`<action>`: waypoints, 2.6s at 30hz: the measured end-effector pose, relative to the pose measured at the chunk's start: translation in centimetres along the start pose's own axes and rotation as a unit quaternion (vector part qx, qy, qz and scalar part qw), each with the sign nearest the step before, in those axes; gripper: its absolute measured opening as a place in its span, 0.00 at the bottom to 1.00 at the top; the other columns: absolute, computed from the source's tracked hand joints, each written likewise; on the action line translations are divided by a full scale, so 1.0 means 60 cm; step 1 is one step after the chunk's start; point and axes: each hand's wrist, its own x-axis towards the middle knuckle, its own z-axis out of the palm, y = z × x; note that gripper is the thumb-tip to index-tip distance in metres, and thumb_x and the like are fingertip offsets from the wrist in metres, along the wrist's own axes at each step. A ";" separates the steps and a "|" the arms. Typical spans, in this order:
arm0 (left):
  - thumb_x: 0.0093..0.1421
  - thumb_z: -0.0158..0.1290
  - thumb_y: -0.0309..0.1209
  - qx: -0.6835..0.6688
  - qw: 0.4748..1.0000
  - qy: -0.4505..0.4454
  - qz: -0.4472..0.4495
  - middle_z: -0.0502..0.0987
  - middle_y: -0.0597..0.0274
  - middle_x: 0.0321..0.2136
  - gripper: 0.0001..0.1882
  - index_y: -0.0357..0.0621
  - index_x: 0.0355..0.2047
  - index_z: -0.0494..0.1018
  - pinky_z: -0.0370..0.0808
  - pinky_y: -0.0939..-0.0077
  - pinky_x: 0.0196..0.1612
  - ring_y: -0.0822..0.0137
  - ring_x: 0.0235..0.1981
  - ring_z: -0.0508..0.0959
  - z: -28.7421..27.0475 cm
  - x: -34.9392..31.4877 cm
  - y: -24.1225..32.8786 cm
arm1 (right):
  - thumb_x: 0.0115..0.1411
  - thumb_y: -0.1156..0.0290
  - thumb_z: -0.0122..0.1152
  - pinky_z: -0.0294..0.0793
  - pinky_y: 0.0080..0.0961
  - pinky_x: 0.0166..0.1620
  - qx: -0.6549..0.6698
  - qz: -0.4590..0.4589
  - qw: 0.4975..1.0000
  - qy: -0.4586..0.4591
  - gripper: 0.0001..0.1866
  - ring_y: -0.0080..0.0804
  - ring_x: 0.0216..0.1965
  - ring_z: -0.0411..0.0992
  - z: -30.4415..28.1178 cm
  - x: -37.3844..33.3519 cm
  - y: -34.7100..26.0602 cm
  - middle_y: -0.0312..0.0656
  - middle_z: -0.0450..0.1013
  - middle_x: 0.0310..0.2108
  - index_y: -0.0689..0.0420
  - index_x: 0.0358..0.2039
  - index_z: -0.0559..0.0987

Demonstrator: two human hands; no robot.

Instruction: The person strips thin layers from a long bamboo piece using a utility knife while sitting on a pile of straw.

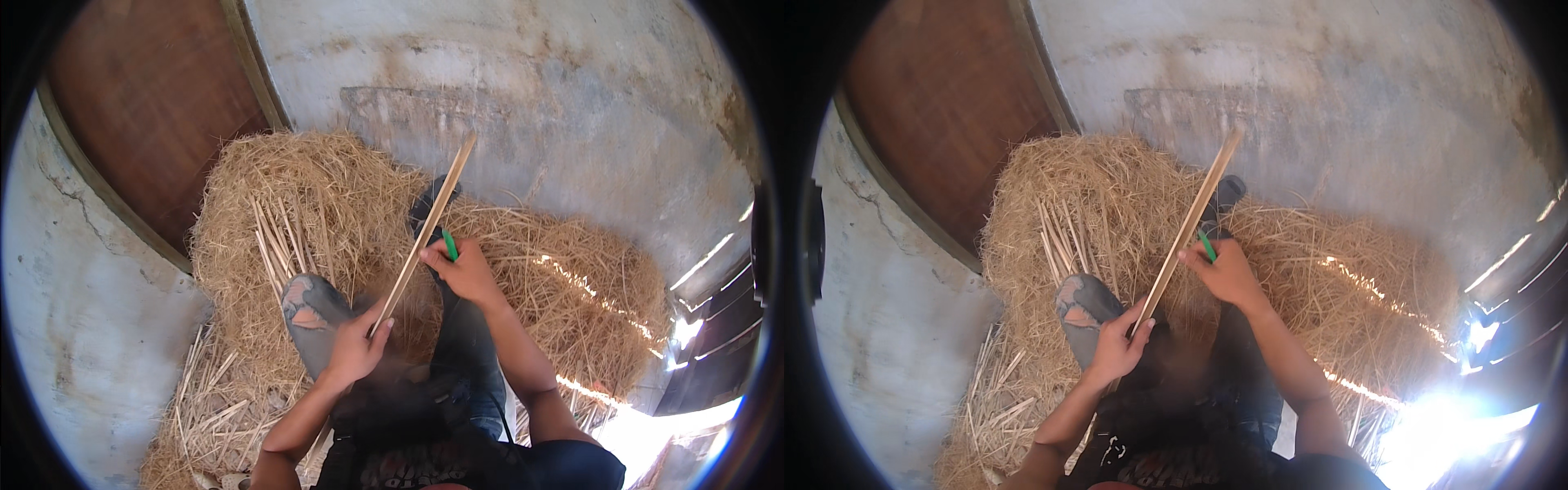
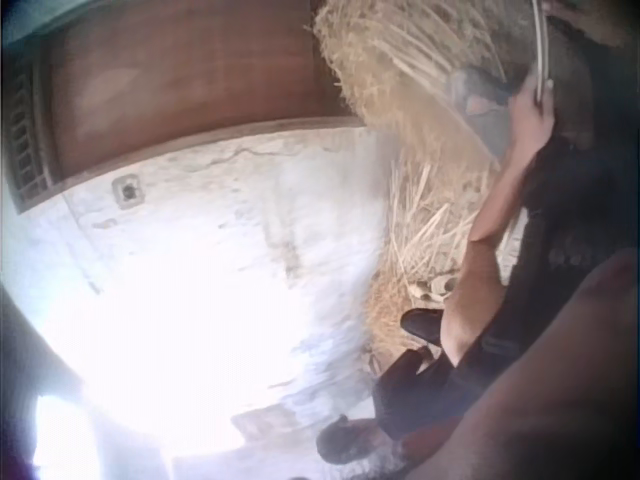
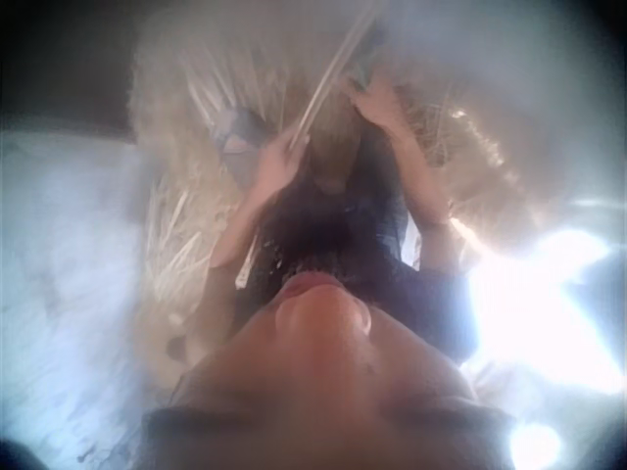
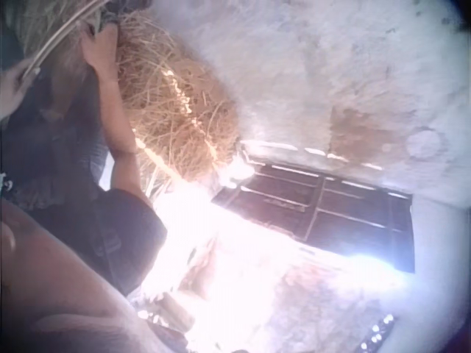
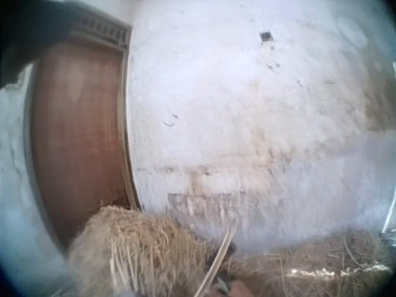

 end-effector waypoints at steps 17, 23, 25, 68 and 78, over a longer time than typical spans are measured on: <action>0.70 0.55 0.33 -0.272 0.955 -0.076 -0.089 0.76 0.67 0.19 0.22 0.46 0.64 0.73 0.74 0.77 0.25 0.76 0.17 0.76 0.012 -0.001 -0.111 | 0.64 0.66 0.70 0.61 0.22 0.26 -0.129 -0.021 0.991 -0.021 0.13 0.15 0.22 0.62 0.036 -0.047 -0.064 0.30 0.68 0.19 0.59 0.44 0.81; 0.72 0.53 0.31 -0.335 0.942 -0.026 -0.004 0.74 0.69 0.21 0.22 0.41 0.65 0.71 0.70 0.82 0.21 0.81 0.17 0.72 0.015 0.041 -0.067 | 0.63 0.64 0.71 0.62 0.27 0.27 -0.292 -0.099 0.949 -0.057 0.13 0.21 0.22 0.60 0.005 0.024 -0.153 0.36 0.63 0.18 0.61 0.39 0.81; 0.72 0.53 0.30 -0.342 0.939 -0.029 -0.021 0.74 0.70 0.20 0.22 0.40 0.64 0.71 0.70 0.82 0.21 0.81 0.17 0.71 0.019 0.070 -0.033 | 0.63 0.63 0.71 0.64 0.31 0.27 -0.336 -0.078 0.935 -0.083 0.14 0.23 0.22 0.60 -0.016 0.037 -0.184 0.42 0.64 0.17 0.63 0.35 0.81; 0.79 0.34 0.46 -0.256 0.940 -0.152 -0.167 0.63 0.71 0.10 0.25 0.39 0.55 0.72 0.63 0.82 0.14 0.78 0.07 0.63 0.102 0.397 -0.046 | 0.69 0.61 0.63 0.72 0.37 0.30 -0.220 0.043 0.973 -0.056 0.16 0.35 0.25 0.77 -0.165 0.243 0.104 0.46 0.77 0.24 0.62 0.31 0.77; 0.79 0.35 0.43 -0.287 0.931 -0.157 -0.164 0.61 0.74 0.11 0.22 0.39 0.56 0.71 0.63 0.82 0.13 0.79 0.09 0.61 0.118 0.403 -0.044 | 0.53 0.70 0.64 0.77 0.47 0.31 -0.409 -0.091 0.907 -0.036 0.08 0.54 0.21 0.76 -0.098 0.276 0.127 0.54 0.74 0.17 0.62 0.24 0.79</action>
